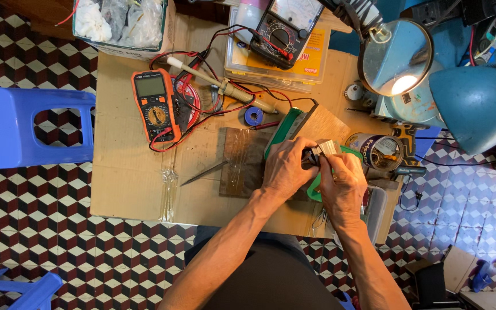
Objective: The person uses a hammer and a small chisel to carefully chip away at a small metal component held in a green clamp on a workbench. The person repeatedly taps the chisel with the hammer to remove material from the component.
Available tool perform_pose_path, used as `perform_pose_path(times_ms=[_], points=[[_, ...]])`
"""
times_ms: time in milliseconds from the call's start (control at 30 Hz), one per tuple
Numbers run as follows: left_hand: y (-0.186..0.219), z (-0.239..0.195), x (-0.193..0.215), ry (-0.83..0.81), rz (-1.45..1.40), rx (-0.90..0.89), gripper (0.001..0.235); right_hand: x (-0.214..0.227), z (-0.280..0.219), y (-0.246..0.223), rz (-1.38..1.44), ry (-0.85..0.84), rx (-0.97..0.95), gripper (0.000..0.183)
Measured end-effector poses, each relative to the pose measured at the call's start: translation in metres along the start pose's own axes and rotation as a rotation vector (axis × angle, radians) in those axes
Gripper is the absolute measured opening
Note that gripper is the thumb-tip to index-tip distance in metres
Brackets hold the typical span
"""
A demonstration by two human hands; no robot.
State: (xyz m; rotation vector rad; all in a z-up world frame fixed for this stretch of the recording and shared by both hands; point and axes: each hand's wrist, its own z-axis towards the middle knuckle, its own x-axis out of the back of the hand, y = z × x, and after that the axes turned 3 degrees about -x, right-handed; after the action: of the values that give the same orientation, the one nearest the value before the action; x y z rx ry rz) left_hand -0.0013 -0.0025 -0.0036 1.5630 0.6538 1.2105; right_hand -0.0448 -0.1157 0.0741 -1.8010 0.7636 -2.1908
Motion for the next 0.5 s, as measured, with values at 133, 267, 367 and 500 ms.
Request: perform_pose_path(times_ms=[133, 267, 367, 500], points=[[-0.001, -0.001, 0.001, 0.013, -0.025, 0.015, 0.05, 0.002, -0.001, -0.003, -0.019, -0.016, -0.023, 0.008], [0.0, -0.001, 0.0, 0.019, -0.029, 0.019, 0.055, 0.008, -0.002, -0.007, 0.027, -0.091, -0.14, 0.016], [0.001, -0.002, 0.0, 0.019, -0.009, 0.0, 0.056, 0.011, -0.006, -0.01, 0.06, -0.098, -0.18, 0.018], [0.005, -0.006, 0.001, 0.029, 0.001, -0.016, 0.053, 0.011, -0.008, -0.008, 0.013, -0.072, -0.136, 0.017]])
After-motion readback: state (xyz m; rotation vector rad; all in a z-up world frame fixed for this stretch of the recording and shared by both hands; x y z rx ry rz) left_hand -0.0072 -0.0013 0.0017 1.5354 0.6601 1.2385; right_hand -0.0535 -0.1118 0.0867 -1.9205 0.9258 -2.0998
